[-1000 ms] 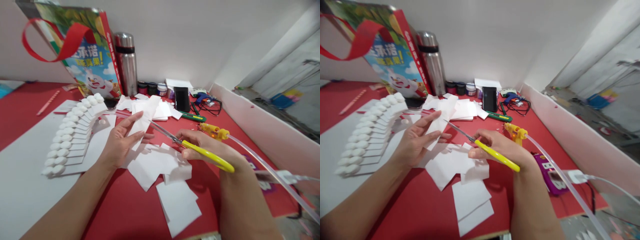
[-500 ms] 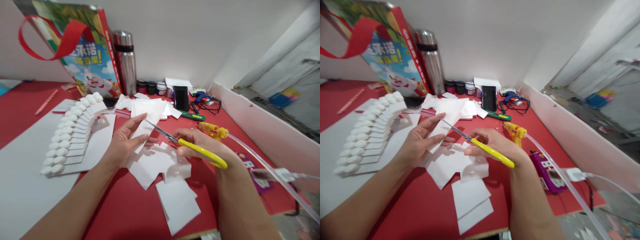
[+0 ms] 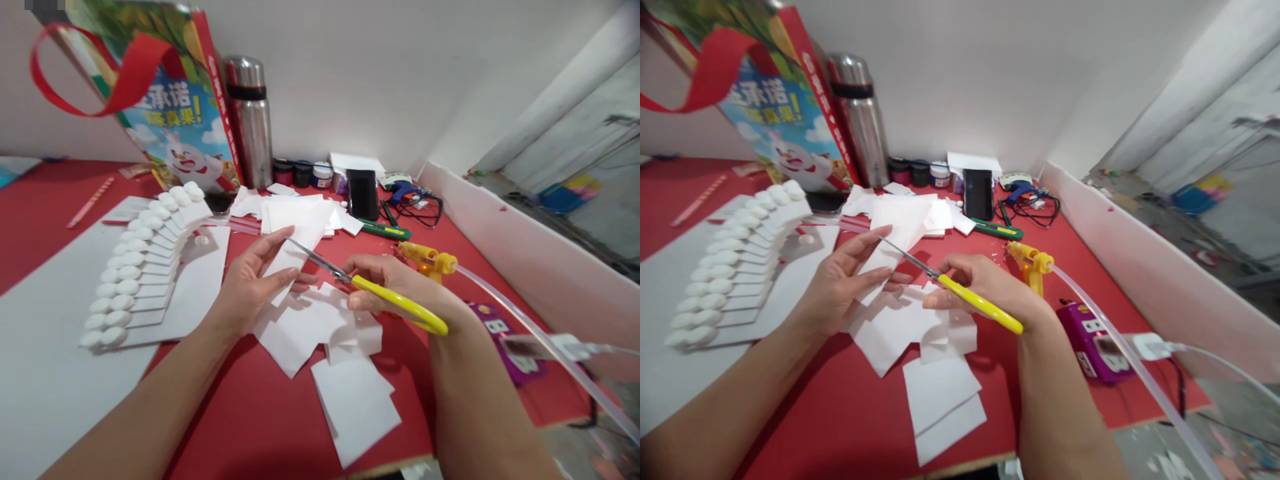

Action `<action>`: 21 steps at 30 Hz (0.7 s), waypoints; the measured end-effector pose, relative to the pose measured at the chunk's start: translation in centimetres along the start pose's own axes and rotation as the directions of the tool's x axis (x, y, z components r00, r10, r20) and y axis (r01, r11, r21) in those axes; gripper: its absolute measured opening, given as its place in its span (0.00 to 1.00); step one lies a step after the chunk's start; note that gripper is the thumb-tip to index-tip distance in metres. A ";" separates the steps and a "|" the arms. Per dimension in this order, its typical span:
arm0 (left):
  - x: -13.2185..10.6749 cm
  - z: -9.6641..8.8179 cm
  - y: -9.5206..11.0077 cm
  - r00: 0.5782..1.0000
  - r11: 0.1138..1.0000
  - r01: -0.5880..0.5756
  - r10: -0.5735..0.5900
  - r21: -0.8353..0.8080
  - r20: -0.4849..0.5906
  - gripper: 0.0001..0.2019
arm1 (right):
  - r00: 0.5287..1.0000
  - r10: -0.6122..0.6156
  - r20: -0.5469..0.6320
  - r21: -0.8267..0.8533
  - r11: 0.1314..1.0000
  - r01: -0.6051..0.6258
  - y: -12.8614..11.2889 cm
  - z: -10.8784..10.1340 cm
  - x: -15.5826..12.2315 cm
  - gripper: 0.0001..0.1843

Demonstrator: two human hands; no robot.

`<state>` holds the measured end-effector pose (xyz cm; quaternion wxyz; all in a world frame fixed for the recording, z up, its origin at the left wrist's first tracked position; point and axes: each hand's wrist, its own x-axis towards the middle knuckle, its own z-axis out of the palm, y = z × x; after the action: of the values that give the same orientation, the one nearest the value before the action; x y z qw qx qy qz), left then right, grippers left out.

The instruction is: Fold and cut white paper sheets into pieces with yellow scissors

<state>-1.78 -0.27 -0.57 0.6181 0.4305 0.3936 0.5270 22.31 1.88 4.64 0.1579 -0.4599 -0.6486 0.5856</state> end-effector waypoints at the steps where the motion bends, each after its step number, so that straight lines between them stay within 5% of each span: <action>1: 0.0 0.0 0.0 1.000 1.000 -0.002 0.002 -0.002 -0.001 0.32 | 1.000 0.004 -0.004 0.002 1.000 -0.004 0.0 0.0 0.0 0.20; 21: 0.3 -0.2 -0.1 1.000 1.000 -0.014 0.014 -0.004 -0.014 0.34 | 0.997 0.066 -0.046 -0.058 0.996 -0.068 0.0 0.0 0.4 0.24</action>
<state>-1.87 0.01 -0.78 0.6127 0.4282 0.3937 0.5350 22.07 2.14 4.52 0.1386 -0.4984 -0.6463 0.5610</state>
